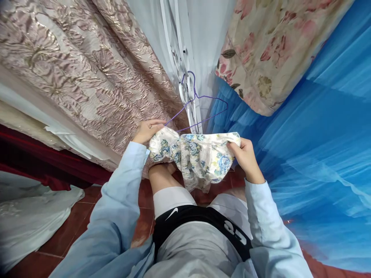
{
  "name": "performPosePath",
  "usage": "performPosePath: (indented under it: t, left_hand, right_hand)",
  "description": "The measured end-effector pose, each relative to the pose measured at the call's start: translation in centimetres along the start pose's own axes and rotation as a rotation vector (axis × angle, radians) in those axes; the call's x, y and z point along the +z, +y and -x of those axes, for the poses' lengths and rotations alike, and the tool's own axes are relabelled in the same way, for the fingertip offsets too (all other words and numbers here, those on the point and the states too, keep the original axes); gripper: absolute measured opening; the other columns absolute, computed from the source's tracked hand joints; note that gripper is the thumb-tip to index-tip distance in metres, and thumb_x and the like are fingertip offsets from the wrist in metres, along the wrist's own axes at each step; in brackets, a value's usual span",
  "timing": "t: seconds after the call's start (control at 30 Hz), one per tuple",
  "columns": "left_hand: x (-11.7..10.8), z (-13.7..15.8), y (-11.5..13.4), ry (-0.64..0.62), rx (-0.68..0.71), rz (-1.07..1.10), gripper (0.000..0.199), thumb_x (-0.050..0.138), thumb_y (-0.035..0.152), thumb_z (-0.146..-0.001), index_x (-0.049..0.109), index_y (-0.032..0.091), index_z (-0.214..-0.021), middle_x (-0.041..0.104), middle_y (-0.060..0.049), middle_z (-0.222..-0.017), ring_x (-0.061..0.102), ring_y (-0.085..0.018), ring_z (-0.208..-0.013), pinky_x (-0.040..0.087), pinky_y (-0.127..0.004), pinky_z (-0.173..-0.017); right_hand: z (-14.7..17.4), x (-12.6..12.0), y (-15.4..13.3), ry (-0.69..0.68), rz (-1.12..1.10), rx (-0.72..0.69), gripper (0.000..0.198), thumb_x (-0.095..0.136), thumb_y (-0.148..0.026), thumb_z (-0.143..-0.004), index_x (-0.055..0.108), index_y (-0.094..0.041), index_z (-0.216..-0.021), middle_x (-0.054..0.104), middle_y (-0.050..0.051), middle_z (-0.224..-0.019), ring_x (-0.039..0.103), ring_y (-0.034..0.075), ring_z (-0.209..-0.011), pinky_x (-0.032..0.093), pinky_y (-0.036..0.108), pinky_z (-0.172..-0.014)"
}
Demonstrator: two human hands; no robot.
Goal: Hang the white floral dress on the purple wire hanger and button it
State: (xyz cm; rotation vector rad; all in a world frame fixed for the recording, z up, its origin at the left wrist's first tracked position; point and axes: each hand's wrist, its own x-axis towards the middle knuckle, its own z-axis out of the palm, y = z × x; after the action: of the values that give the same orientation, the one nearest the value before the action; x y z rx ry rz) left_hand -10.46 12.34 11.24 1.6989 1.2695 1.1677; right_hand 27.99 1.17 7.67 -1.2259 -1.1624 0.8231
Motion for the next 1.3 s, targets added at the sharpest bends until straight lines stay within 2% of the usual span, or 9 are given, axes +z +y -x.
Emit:
performPosePath:
  t: [0.1,0.27,0.37,0.47,0.6,0.7,0.9,1.07,1.3]
  left_hand:
    - [0.7,-0.1,-0.3,-0.147,-0.08,0.004,0.049,0.085,0.06,-0.066,0.073,0.013,-0.071,0.067,-0.004,-0.067,0.053,-0.013,-0.059,0.039,-0.025,-0.054]
    - [1.5,2.2,0.7,-0.083,-0.142,0.241,0.059,0.083,0.069,-0.064,0.073,0.012,-0.075,0.07,-0.005,-0.068,0.057,-0.013,-0.056,0.043,-0.024,-0.054]
    - [1.9,2.4,1.9,-0.071,-0.182,0.309,0.058,0.087,0.067,-0.059,0.071,0.012,-0.07,0.068,-0.005,-0.062,0.057,-0.013,-0.052,0.043,-0.024,-0.051]
    - [2.1,1.8,2.5,-0.069,-0.207,0.335,0.057,0.088,0.065,-0.058,0.071,0.011,-0.067,0.068,-0.004,-0.06,0.056,-0.012,-0.049,0.043,-0.022,-0.049]
    - [2.3,1.1,2.0,-0.053,-0.225,0.339,0.058,0.086,0.067,-0.061,0.071,0.011,-0.068,0.068,-0.005,-0.06,0.057,-0.012,-0.049,0.044,-0.023,-0.048]
    - [2.2,0.7,1.2,-0.101,-0.247,0.341,0.06,0.084,0.071,-0.06,0.068,0.013,-0.065,0.068,-0.006,-0.059,0.058,-0.014,-0.049,0.045,-0.026,-0.049]
    - [2.6,0.2,-0.1,-0.125,-0.216,0.287,0.065,0.073,0.08,-0.067,0.06,0.017,-0.063,0.062,-0.006,-0.056,0.059,-0.018,-0.051,0.046,-0.032,-0.052]
    - [2.8,0.3,0.0,-0.14,-0.244,0.297,0.066,0.076,0.081,-0.063,0.059,0.017,-0.059,0.061,-0.005,-0.055,0.056,-0.016,-0.047,0.044,-0.031,-0.049]
    - [-0.3,-3.1,3.1,-0.275,-0.244,0.158,0.063,0.084,0.073,-0.059,0.073,0.013,-0.072,0.071,-0.008,-0.068,0.06,-0.016,-0.054,0.044,-0.026,-0.05]
  right_hand:
    - [-0.4,-0.7,1.0,0.047,0.031,-0.014,0.019,0.068,-0.029,-0.068,0.057,-0.018,-0.057,0.046,-0.004,-0.055,0.037,0.01,-0.054,0.028,0.022,-0.048]
    - [-3.6,-1.2,3.0,0.049,0.182,-0.139,0.021,0.068,-0.033,-0.075,0.06,-0.019,-0.063,0.053,-0.002,-0.062,0.046,0.014,-0.06,0.038,0.025,-0.054]
    - [-8.6,0.8,4.1,0.028,0.186,-0.274,0.017,0.066,-0.036,-0.08,0.069,-0.02,-0.079,0.068,0.002,-0.084,0.062,0.021,-0.081,0.053,0.034,-0.079]
    - [-14.5,3.9,4.9,0.036,0.151,-0.338,0.018,0.067,-0.035,-0.078,0.072,-0.02,-0.087,0.072,0.009,-0.113,0.063,0.027,-0.115,0.046,0.042,-0.108]
    - [-19.2,6.8,5.9,-0.113,0.095,-0.188,0.018,0.071,-0.034,-0.073,0.07,-0.018,-0.081,0.073,0.007,-0.1,0.066,0.03,-0.107,0.05,0.046,-0.103]
    - [-19.8,6.9,6.3,-0.21,0.113,-0.11,0.016,0.074,-0.031,-0.069,0.069,-0.017,-0.077,0.072,0.005,-0.093,0.067,0.03,-0.099,0.053,0.049,-0.099]
    - [-20.0,7.2,5.1,-0.163,0.097,-0.263,0.018,0.077,-0.023,-0.069,0.075,-0.018,-0.086,0.066,0.009,-0.133,0.055,0.03,-0.133,0.037,0.045,-0.119]
    - [-20.0,8.4,4.7,-0.251,0.021,-0.127,0.022,0.078,-0.031,-0.069,0.074,-0.016,-0.084,0.076,0.007,-0.106,0.065,0.029,-0.11,0.048,0.045,-0.105]
    - [-17.6,5.3,4.1,-0.127,0.078,-0.131,0.019,0.075,-0.03,-0.066,0.073,-0.014,-0.076,0.067,-0.001,-0.073,0.06,0.017,-0.07,0.051,0.033,-0.078]
